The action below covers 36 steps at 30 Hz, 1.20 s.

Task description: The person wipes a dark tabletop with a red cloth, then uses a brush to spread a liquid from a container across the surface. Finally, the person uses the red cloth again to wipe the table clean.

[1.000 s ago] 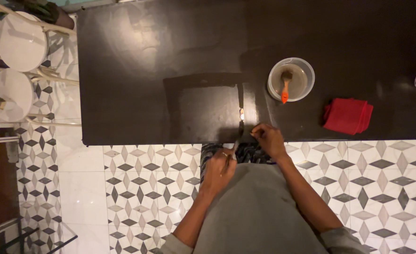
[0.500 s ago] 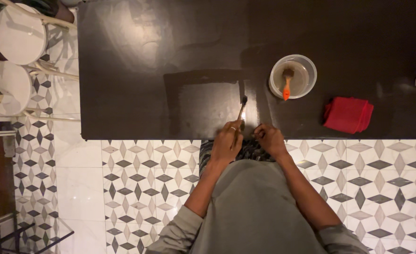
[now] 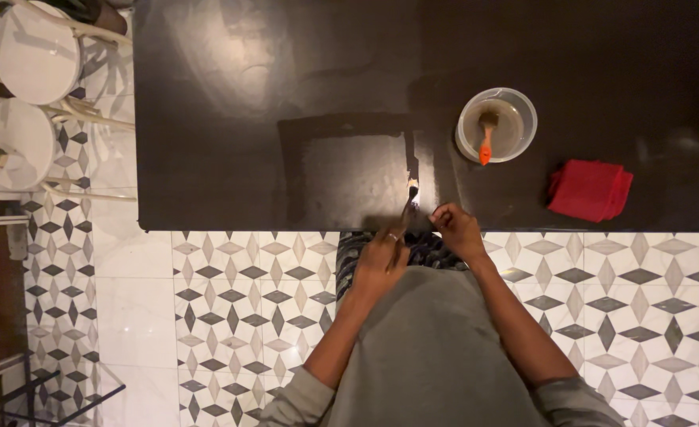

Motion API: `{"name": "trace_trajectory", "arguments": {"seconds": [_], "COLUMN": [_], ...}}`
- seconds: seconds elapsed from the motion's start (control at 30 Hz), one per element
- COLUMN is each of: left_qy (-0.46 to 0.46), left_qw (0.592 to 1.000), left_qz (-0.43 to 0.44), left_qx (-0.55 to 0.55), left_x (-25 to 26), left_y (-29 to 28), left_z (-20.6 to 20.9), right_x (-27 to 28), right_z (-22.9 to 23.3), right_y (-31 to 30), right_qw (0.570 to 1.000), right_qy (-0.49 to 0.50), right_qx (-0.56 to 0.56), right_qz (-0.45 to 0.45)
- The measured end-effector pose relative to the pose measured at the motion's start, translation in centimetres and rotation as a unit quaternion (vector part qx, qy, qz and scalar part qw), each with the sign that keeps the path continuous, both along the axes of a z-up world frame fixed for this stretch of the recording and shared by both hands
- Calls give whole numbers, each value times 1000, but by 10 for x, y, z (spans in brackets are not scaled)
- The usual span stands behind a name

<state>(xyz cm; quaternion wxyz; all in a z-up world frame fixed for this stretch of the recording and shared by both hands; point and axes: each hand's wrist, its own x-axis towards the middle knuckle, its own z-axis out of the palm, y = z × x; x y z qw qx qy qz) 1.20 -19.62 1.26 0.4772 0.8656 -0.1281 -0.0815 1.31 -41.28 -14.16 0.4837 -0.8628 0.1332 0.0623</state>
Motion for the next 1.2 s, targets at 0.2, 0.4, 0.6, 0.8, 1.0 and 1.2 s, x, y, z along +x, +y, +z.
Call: {"name": "trace_trajectory", "arguments": {"seconds": [0.2, 0.4, 0.6, 0.8, 1.0, 1.2], "left_qy": [46, 18, 88, 19, 45, 59], "left_qw": [998, 999, 995, 999, 998, 981], "left_qz": [-16, -24, -2, 14, 38, 183], "left_qx": [50, 31, 52, -30, -28, -29], "left_x": [-2, 2, -9, -23, -26, -36], "left_y": [-1, -1, 9, 27, 38, 84], "left_z": [5, 8, 6, -1, 2, 0], "right_x": [-1, 0, 3, 6, 11, 21], "right_z": [-5, 13, 19, 17, 23, 31], "right_y": [-2, 0, 0, 3, 11, 19], "right_qw": [998, 991, 993, 996, 998, 994], "right_qy": [14, 82, 80, 85, 61, 105], "right_qx": [57, 91, 86, 32, -24, 4], "right_qz": [-26, -53, -30, -20, -3, 10]}}
